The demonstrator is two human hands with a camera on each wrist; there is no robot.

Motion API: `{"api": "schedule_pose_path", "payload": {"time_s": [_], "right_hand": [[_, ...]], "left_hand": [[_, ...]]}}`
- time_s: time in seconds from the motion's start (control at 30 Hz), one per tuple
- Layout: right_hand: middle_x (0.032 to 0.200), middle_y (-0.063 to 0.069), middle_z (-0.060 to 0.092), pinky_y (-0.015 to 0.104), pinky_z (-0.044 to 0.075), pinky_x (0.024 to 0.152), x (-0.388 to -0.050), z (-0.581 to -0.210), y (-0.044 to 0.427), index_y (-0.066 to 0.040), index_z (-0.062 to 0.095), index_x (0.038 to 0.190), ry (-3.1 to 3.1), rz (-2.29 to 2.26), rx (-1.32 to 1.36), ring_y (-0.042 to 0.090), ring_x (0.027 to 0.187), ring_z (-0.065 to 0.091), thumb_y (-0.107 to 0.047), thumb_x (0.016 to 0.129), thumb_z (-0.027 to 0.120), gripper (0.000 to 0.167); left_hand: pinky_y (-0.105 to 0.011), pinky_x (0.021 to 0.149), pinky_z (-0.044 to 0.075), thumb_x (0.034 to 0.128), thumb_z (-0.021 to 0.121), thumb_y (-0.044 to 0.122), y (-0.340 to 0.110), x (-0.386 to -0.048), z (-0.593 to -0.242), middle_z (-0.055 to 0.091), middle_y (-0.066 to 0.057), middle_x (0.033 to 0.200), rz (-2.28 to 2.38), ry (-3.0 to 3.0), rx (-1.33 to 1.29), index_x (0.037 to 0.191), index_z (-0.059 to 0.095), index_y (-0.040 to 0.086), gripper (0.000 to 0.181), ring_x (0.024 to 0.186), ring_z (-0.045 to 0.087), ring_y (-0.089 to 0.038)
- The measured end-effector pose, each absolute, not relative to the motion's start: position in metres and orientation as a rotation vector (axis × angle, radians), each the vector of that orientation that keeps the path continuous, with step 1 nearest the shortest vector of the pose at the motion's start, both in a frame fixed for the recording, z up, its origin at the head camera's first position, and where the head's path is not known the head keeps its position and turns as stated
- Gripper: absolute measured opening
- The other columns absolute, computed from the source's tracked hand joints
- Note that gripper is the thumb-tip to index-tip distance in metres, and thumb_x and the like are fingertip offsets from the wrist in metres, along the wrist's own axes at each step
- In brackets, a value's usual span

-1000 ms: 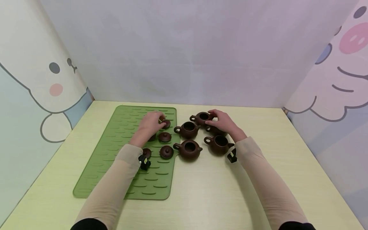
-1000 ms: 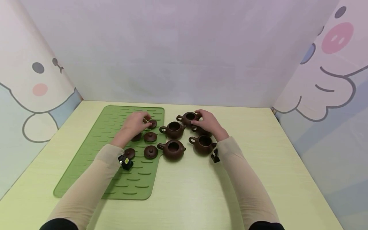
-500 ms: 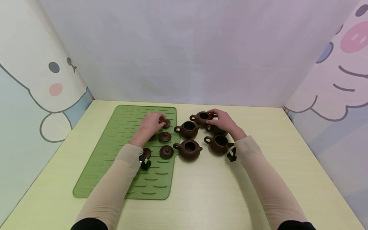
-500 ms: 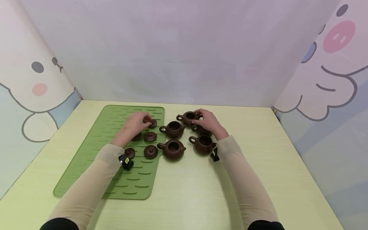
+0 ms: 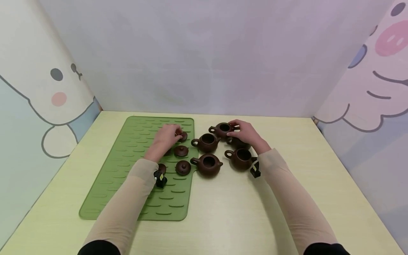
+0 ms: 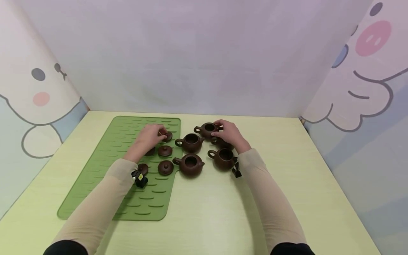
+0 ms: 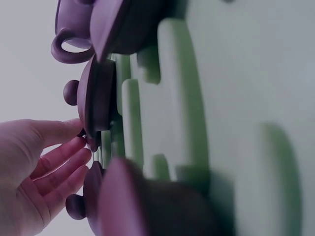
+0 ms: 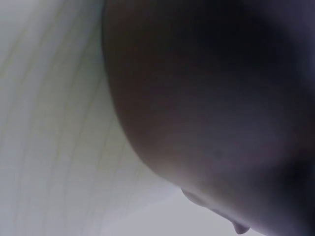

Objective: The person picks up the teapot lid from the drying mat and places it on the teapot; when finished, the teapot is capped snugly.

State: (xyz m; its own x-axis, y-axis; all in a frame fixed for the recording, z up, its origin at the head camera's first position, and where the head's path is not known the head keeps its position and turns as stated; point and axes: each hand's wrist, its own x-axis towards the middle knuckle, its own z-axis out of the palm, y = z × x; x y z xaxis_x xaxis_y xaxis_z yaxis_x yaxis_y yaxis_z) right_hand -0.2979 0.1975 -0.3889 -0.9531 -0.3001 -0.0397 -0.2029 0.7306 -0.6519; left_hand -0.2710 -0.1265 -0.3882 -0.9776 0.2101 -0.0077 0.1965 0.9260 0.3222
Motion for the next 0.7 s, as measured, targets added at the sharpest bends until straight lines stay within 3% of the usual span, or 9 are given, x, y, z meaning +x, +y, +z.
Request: {"api": "schedule_pose_path", "payload": {"time_s": [0.7], "right_hand": [[0.141,0.02,0.056,0.049,0.047,0.108,-0.3,-0.3874,0.1923,-0.004,0.054,0.139,2.772,-1.067,-0.393,0.04,0.128,0.057,-0.02,0.093,0.071,0.052]], "left_hand": [[-0.043,0.083,0.056,0.098,0.065,0.023,-0.1262,-0.2785,-0.3803,0.069,-0.011,0.113,0.456,3.024,0.321,0.117,0.068,0.01,0.023,0.102,0.065,-0.029]]}}
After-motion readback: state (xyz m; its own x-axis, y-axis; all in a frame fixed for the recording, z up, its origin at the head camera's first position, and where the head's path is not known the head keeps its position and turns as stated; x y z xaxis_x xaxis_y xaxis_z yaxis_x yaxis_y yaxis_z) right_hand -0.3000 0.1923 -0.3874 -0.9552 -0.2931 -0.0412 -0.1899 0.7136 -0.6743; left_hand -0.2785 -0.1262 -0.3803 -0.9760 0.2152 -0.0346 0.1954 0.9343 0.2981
